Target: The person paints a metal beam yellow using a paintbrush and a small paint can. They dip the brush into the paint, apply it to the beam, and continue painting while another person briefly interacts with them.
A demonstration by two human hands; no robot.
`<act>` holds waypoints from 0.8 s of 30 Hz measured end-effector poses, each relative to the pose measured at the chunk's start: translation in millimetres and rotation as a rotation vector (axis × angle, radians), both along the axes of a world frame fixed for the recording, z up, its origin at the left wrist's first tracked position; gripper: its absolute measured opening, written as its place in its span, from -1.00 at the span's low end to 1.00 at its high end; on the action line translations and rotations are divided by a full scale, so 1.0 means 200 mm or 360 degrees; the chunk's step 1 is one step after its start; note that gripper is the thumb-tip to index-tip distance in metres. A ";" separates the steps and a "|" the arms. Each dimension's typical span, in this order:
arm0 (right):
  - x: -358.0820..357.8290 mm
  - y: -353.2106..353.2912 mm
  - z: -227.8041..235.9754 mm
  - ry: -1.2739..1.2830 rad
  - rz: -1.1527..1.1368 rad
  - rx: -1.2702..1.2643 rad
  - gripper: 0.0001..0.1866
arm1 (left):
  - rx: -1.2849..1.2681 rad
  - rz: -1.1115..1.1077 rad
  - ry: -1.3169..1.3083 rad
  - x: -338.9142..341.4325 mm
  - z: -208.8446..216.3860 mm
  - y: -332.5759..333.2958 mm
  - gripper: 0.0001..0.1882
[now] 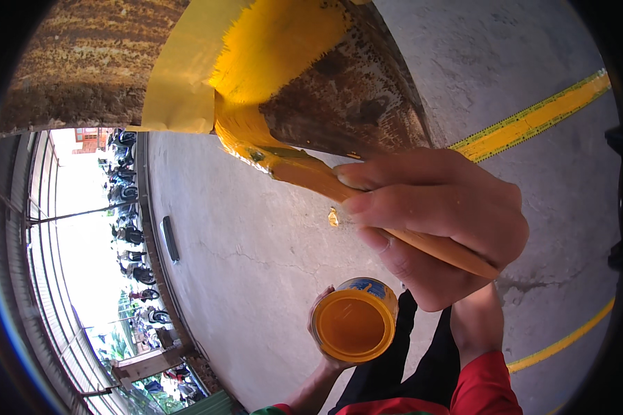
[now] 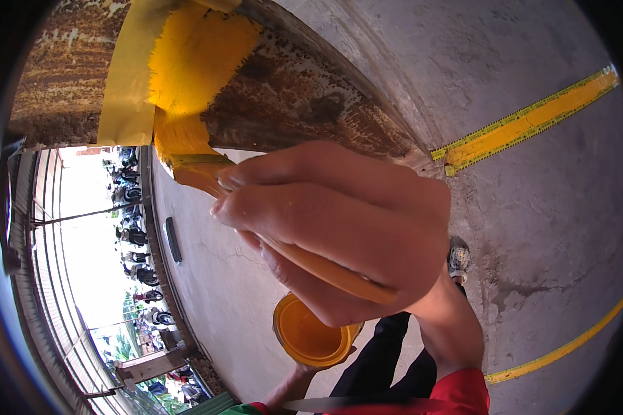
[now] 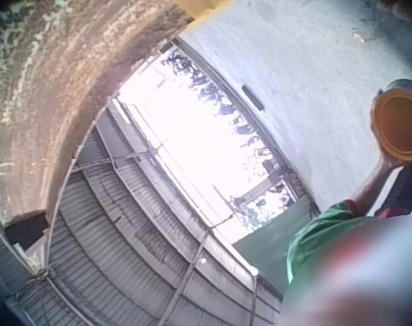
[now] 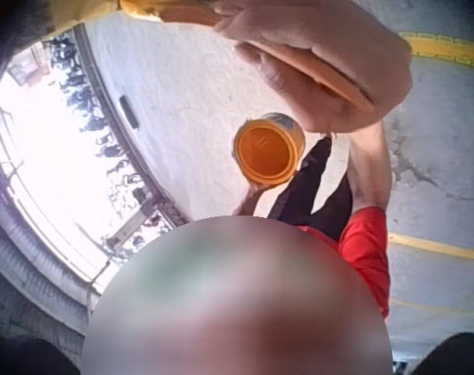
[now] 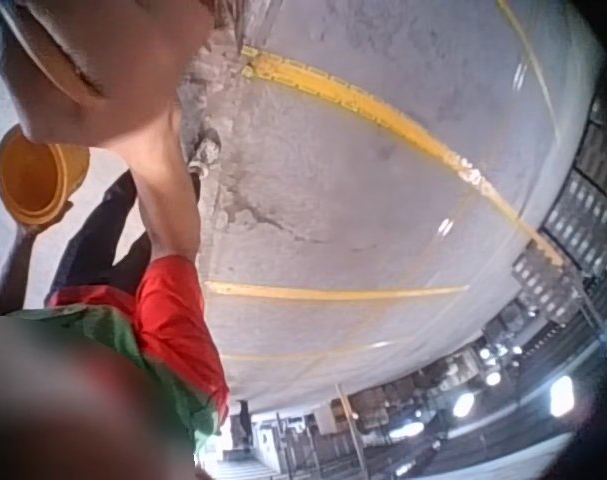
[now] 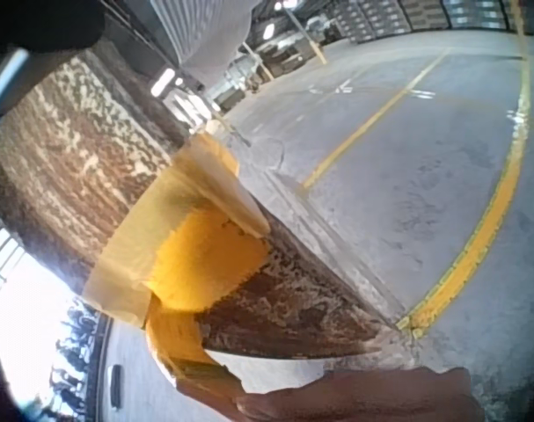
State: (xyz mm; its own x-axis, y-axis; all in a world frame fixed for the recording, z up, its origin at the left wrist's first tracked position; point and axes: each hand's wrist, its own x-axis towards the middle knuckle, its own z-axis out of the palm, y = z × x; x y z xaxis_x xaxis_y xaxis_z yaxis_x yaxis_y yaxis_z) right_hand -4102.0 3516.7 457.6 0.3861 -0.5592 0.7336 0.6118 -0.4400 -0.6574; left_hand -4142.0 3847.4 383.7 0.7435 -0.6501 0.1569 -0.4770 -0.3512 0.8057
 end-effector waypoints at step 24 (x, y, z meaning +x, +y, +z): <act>0.03 0.10 0.01 -0.0150 -0.0194 -0.0050 -0.82 | -0.0030 -0.0024 -0.0021 0.02 0.01 0.00 0.42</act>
State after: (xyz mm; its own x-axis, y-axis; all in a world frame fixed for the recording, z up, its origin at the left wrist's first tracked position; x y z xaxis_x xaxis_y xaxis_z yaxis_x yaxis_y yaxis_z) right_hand -4096.2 3536.3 460.0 0.2454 -0.5737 0.7815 0.6111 -0.5343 -0.5841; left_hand -4138.2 3846.9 384.8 0.7316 -0.6579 0.1789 -0.4925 -0.3285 0.8059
